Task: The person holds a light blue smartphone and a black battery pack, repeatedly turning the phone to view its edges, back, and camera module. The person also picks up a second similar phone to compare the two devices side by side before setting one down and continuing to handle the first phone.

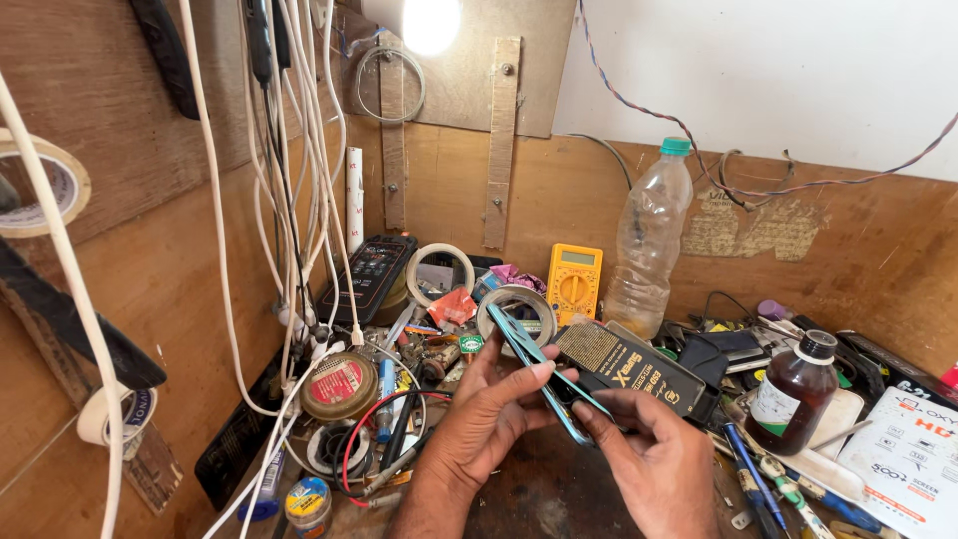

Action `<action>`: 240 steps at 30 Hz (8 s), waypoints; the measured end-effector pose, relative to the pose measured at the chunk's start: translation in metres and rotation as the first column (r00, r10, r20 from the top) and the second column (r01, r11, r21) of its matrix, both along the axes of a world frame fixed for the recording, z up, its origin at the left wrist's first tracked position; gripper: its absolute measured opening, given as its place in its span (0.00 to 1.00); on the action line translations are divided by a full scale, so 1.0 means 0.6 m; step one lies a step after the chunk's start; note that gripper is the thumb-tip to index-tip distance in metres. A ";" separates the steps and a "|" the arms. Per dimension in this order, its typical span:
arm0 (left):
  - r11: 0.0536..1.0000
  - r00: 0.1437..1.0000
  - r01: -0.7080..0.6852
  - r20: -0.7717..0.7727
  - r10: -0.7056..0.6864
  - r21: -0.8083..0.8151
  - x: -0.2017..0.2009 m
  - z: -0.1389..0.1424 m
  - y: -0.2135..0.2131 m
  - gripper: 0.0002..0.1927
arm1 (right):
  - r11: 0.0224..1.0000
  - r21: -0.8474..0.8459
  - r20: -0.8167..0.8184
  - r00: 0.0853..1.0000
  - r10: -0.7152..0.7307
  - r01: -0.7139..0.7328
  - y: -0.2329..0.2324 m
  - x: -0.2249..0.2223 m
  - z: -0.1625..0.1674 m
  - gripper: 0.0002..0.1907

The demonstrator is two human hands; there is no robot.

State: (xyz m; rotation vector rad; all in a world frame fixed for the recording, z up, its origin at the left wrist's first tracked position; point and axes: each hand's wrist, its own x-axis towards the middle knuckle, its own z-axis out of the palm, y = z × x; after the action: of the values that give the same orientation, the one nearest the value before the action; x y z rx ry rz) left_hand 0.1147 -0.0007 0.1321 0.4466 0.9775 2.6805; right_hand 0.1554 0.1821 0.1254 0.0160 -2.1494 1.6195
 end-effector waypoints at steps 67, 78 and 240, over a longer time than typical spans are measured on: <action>0.959 0.995 -0.069 0.044 0.084 -0.275 0.009 0.013 0.001 0.50 | 0.923 0.379 -0.081 0.996 -0.034 0.063 -0.024 0.026 -0.015 0.19; 0.964 0.996 -0.050 0.059 0.067 -0.260 0.009 0.012 -0.003 0.50 | 0.938 0.346 -0.101 0.995 0.014 0.022 -0.028 0.028 -0.012 0.15; 0.822 0.973 -0.109 0.231 -0.029 0.559 -0.024 -0.028 -0.014 0.39 | 0.892 -0.381 0.413 0.819 0.400 -0.243 0.043 -0.025 -0.049 0.19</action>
State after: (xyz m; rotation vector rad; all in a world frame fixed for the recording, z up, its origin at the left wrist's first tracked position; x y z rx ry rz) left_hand 0.1003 -0.0091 0.1152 0.2070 0.0969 2.9455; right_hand 0.1403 0.2082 0.0960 -0.1404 -2.3025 2.3690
